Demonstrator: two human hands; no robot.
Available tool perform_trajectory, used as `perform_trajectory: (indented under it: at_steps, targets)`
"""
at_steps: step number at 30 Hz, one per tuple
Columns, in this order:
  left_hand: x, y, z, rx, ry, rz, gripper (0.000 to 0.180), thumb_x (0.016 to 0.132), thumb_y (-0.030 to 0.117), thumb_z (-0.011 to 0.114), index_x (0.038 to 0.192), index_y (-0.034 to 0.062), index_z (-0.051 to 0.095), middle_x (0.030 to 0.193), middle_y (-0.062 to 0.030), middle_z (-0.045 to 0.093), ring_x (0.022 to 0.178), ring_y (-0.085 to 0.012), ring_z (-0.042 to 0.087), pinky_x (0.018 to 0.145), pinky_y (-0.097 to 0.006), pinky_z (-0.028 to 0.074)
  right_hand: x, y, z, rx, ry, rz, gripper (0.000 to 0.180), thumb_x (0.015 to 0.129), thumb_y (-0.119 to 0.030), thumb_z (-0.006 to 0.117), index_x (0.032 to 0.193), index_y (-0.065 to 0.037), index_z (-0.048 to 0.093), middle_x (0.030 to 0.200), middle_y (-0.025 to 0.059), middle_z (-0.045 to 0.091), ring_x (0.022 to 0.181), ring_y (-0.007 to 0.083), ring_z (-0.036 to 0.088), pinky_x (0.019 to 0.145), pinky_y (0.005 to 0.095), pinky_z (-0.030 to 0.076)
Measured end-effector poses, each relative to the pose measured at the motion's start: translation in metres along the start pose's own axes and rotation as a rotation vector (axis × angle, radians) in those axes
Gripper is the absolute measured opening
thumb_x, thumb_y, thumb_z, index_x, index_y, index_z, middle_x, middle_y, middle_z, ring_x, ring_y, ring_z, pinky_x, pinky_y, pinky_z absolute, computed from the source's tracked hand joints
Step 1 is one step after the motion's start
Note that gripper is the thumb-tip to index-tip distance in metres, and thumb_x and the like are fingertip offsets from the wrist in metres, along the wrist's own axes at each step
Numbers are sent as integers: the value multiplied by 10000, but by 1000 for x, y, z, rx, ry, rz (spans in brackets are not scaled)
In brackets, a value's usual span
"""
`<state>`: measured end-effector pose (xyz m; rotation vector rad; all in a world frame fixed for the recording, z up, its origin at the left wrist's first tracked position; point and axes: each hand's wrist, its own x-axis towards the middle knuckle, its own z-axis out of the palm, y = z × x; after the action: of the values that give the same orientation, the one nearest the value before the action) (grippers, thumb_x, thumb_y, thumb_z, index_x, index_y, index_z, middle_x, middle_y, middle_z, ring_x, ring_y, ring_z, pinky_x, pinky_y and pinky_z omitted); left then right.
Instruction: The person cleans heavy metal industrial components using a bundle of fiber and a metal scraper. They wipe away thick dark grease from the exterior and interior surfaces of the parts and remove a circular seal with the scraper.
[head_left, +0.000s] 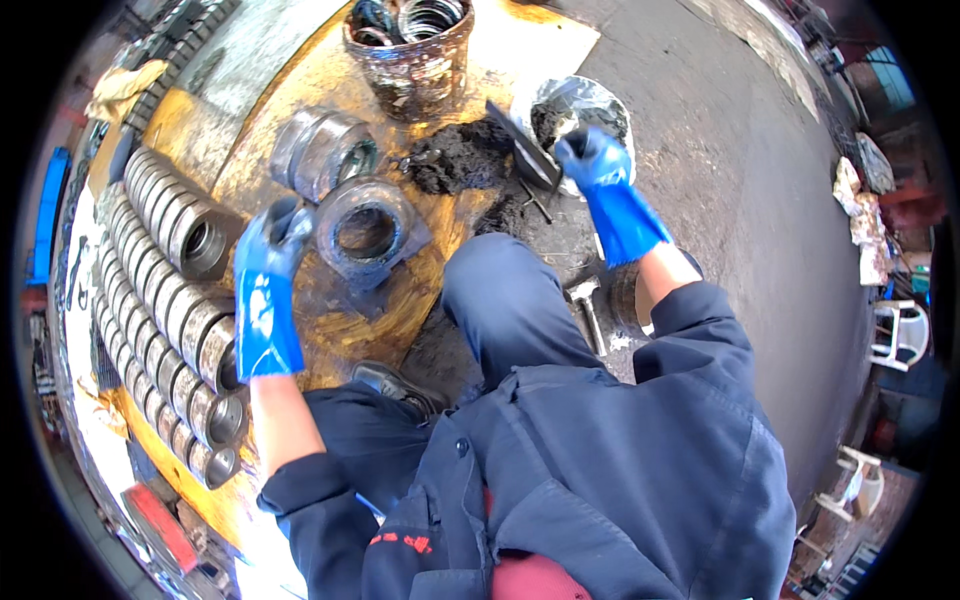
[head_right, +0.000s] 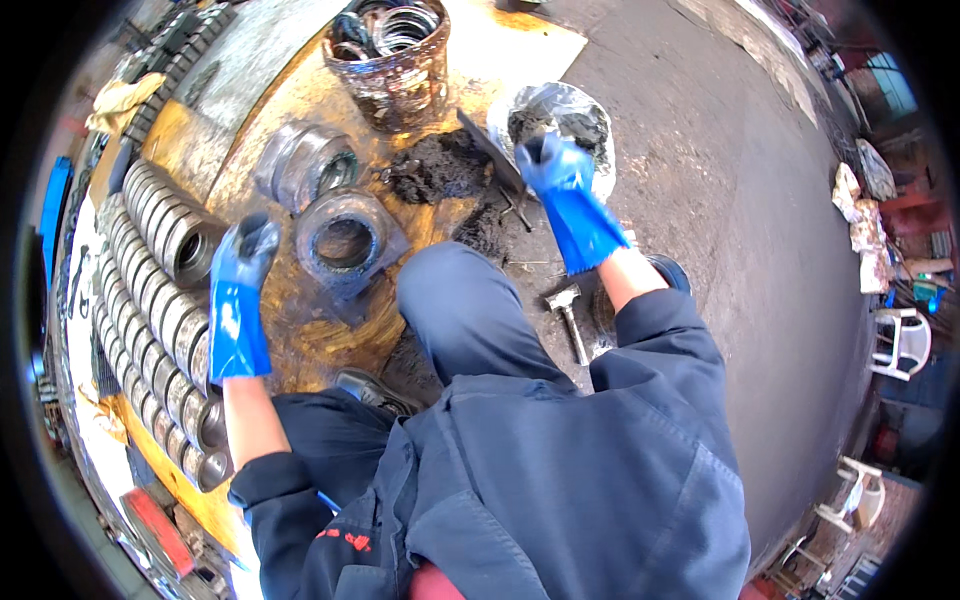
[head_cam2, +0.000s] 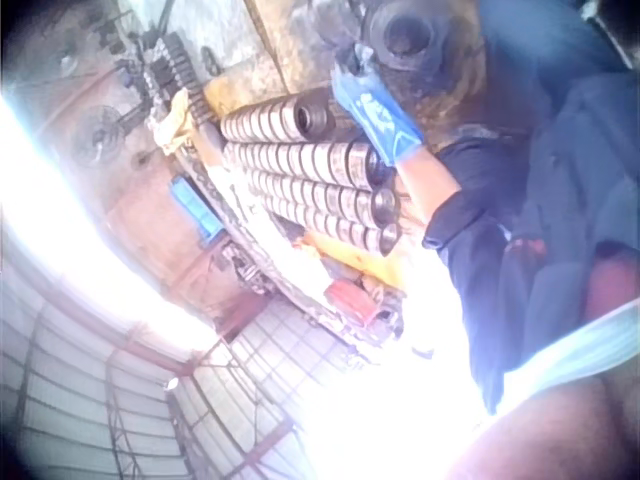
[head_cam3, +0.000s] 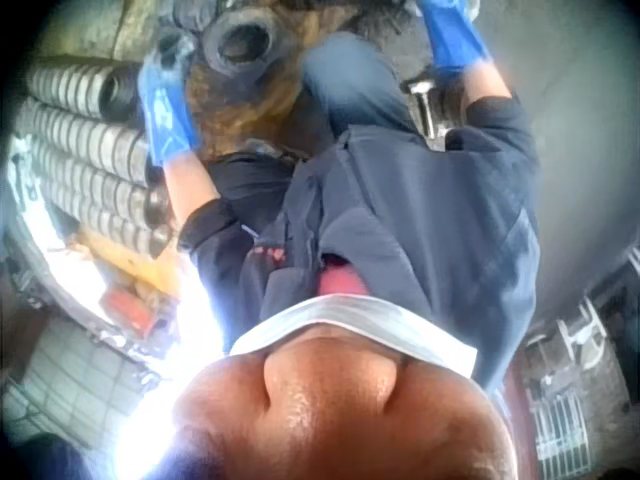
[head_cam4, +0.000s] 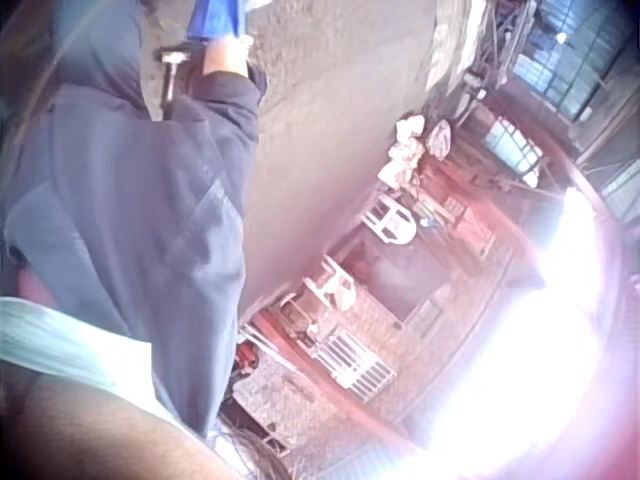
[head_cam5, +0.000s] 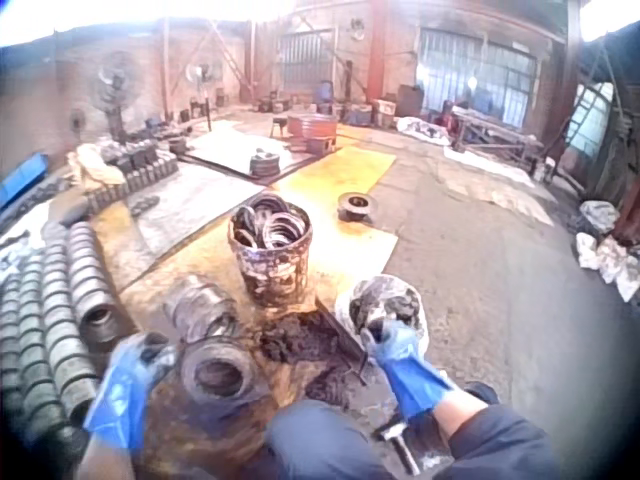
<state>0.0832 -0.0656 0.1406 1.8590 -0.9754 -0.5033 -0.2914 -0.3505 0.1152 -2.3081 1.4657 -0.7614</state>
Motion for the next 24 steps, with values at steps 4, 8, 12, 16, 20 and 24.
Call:
perform_trajectory:
  at_steps: [4, 8, 12, 16, 20, 24]
  targets:
    - [31, 5, 22, -618, -88, -168, 469, 901, 237, 581, 1268, -31, 465, 1128, -163, 600, 986, -249, 610, 862, -339, 500, 55, -88, -20, 390, -207, 26, 375, 783, -387, 678, 919, -38, 704, 748, 94, 689, 701, 183, 654, 690, 300, 512]
    - [-5, 64, 32, -166, -58, 306, 659, 873, 339, 622, 1369, -11, 363, 1221, -196, 561, 1081, -303, 565, 914, -373, 479, 33, -221, -24, 604, -375, -49, 392, 805, -387, 667, 925, -15, 693, 782, 90, 680, 719, 166, 627, 683, 297, 496]
    - [-24, 100, 24, 729, 176, 95, 595, 795, 359, 701, 1305, 133, 494, 1142, -178, 619, 999, -306, 625, 860, -383, 501, 21, -280, -8, 596, -529, -62, 349, 798, -390, 688, 888, -53, 703, 774, 41, 689, 682, 130, 623, 611, 276, 493]
    - [-10, 46, 10, 798, 268, 220, 329, 887, 110, 550, 1214, 130, 574, 1084, -142, 644, 902, -270, 657, 769, -366, 517, 17, -252, -24, 964, -748, -48, 393, 854, -439, 641, 899, -54, 704, 792, 48, 682, 683, 116, 615, 599, 277, 482]
    - [-38, 43, -13, -164, 33, -166, 320, 877, -65, 467, 1162, 66, 531, 1038, -81, 618, 854, -215, 653, 593, -283, 497, 6, -137, -22, 666, -761, 146, 412, 854, -469, 642, 837, -64, 714, 712, 54, 664, 642, 106, 598, 574, 263, 462]
    - [-9, -6, -14, -209, -202, -202, 217, 933, 37, 500, 1149, 14, 514, 984, -135, 630, 827, -233, 655, 547, -276, 455, -68, 69, -7, 247, -850, 624, 482, 848, -510, 617, 702, -56, 685, 624, 56, 615, 533, 138, 533, 539, 308, 447]
